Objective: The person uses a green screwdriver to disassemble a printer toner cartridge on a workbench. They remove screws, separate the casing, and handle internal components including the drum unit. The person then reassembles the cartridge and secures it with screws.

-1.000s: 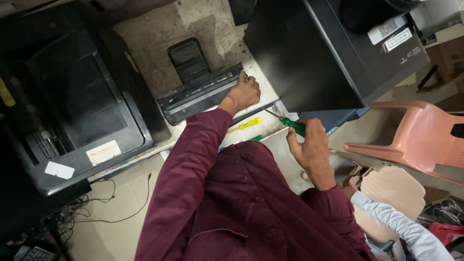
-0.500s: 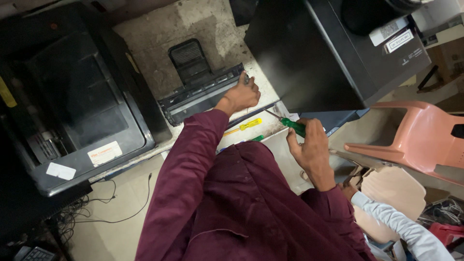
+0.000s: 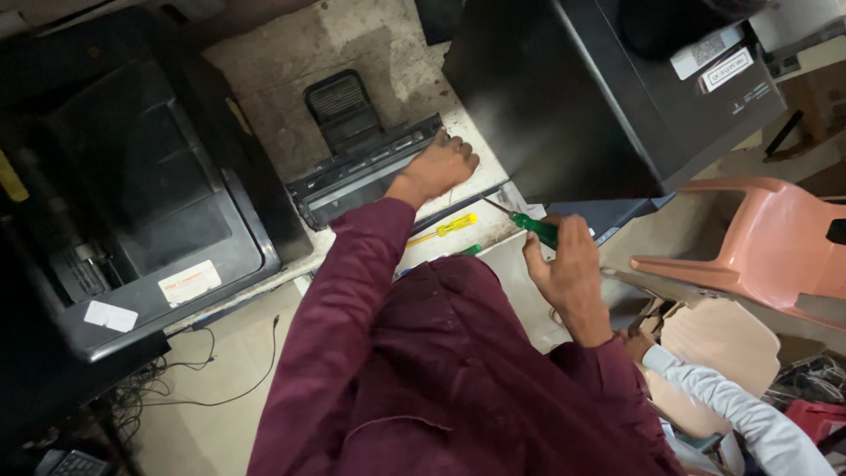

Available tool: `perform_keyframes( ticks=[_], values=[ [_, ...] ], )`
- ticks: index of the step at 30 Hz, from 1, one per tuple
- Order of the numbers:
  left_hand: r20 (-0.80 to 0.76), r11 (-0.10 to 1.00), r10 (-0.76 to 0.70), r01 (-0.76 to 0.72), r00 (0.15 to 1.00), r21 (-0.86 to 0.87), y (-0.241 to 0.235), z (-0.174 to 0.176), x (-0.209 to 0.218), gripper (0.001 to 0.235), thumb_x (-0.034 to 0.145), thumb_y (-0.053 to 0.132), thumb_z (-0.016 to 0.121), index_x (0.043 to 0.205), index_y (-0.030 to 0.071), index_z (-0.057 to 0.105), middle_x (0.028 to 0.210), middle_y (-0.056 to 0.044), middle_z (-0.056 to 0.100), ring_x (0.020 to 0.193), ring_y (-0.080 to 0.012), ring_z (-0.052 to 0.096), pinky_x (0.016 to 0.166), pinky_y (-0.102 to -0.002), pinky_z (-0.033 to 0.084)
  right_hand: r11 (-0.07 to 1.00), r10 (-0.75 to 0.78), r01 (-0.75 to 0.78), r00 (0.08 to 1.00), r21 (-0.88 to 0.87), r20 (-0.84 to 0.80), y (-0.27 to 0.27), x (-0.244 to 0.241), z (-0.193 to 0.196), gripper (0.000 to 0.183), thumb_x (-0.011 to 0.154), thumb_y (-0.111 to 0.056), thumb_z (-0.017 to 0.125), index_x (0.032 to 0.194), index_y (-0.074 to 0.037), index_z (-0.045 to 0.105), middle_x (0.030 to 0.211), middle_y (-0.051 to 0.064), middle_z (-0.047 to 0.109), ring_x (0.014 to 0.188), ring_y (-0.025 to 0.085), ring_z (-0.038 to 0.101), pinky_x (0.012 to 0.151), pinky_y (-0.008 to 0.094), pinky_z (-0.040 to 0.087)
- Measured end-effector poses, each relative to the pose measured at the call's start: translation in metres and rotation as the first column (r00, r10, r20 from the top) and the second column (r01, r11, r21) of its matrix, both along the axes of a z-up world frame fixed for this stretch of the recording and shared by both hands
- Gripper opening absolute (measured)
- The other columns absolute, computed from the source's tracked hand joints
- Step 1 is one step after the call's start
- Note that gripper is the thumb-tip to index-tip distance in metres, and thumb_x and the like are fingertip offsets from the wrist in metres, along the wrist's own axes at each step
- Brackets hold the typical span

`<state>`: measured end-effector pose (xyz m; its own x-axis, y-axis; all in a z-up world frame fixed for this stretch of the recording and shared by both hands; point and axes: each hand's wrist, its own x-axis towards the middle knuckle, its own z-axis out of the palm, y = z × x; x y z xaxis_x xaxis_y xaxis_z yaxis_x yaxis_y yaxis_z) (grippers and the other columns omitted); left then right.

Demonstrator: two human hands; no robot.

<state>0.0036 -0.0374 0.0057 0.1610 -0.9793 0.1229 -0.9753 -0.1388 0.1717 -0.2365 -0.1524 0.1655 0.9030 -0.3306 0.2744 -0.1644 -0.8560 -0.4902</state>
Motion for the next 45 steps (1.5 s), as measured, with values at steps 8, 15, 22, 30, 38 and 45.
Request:
perform_keyframes(
  ticks=[8,15,22,30,38,45],
  values=[
    [-0.956,0.699,-0.293,-0.680,0.008,-0.220,-0.003,0.020,-0.001,0.011,0.097,-0.001,0.071,0.108,-0.001,0.071,0.118,-0.010,0.075,0.104,-0.0120,0.068,0.094,-0.029,0.057,0.999,-0.030,0.030,1.000,0.038,0.000,0.001,0.002,0.001,0.027,0.089,-0.008,0.075,0.110,0.003,0.060,0.095,0.020,0.059,0.085,0.038,0.061,0.073,0.045,0.049],
    [-0.939,0.687,-0.339,-0.697,-0.056,-0.206,0.008,0.020,0.006,0.013,0.095,-0.002,0.071,0.108,0.000,0.073,0.110,-0.008,0.075,0.100,-0.0108,0.071,0.089,-0.028,0.059,0.999,0.001,-0.002,1.000,0.045,0.016,-0.001,0.009,0.002,0.027,0.089,-0.006,0.074,0.110,0.003,0.059,0.098,0.021,0.060,0.086,0.038,0.062,0.074,0.044,0.050],
    [-0.896,0.669,0.204,-0.724,0.393,-0.165,0.016,0.008,0.054,0.020,0.091,0.000,0.066,0.107,0.003,0.078,0.100,-0.015,0.079,0.089,-0.0239,0.071,0.081,-0.034,0.057,0.999,-0.004,0.004,1.000,0.036,0.003,-0.004,0.007,0.002,0.026,0.088,-0.004,0.075,0.107,0.004,0.060,0.093,0.021,0.058,0.082,0.038,0.060,0.071,0.045,0.048],
    [-0.563,0.586,0.721,-0.790,0.405,0.182,-0.003,-0.003,0.096,0.021,0.090,0.024,0.064,0.101,0.013,0.078,0.104,-0.022,0.073,0.100,-0.0424,0.069,0.087,-0.051,0.056,0.997,-0.061,0.063,0.997,0.040,-0.047,-0.009,-0.001,-0.004,0.024,0.088,-0.008,0.075,0.103,0.003,0.059,0.089,0.019,0.057,0.081,0.037,0.059,0.070,0.045,0.046],
    [-0.483,0.549,0.794,-0.778,0.370,0.306,-0.030,-0.017,0.094,0.025,0.086,0.027,0.064,0.106,0.020,0.077,0.108,-0.018,0.073,0.103,-0.0382,0.070,0.089,-0.049,0.054,0.991,-0.079,0.086,0.994,0.103,-0.069,-0.014,-0.007,-0.012,0.025,0.090,-0.011,0.073,0.107,0.002,0.059,0.091,0.019,0.058,0.082,0.036,0.060,0.071,0.045,0.047],
    [-0.741,0.609,0.444,-0.776,0.504,-0.164,-0.023,-0.037,0.087,0.035,0.086,0.018,0.076,0.119,0.007,0.070,0.118,-0.019,0.073,0.109,-0.0345,0.071,0.091,-0.042,0.057,0.990,-0.081,0.088,0.995,0.108,-0.064,-0.016,-0.004,-0.010,0.027,0.091,-0.012,0.073,0.107,0.003,0.059,0.093,0.020,0.057,0.082,0.037,0.060,0.072,0.045,0.047]
  ],
)
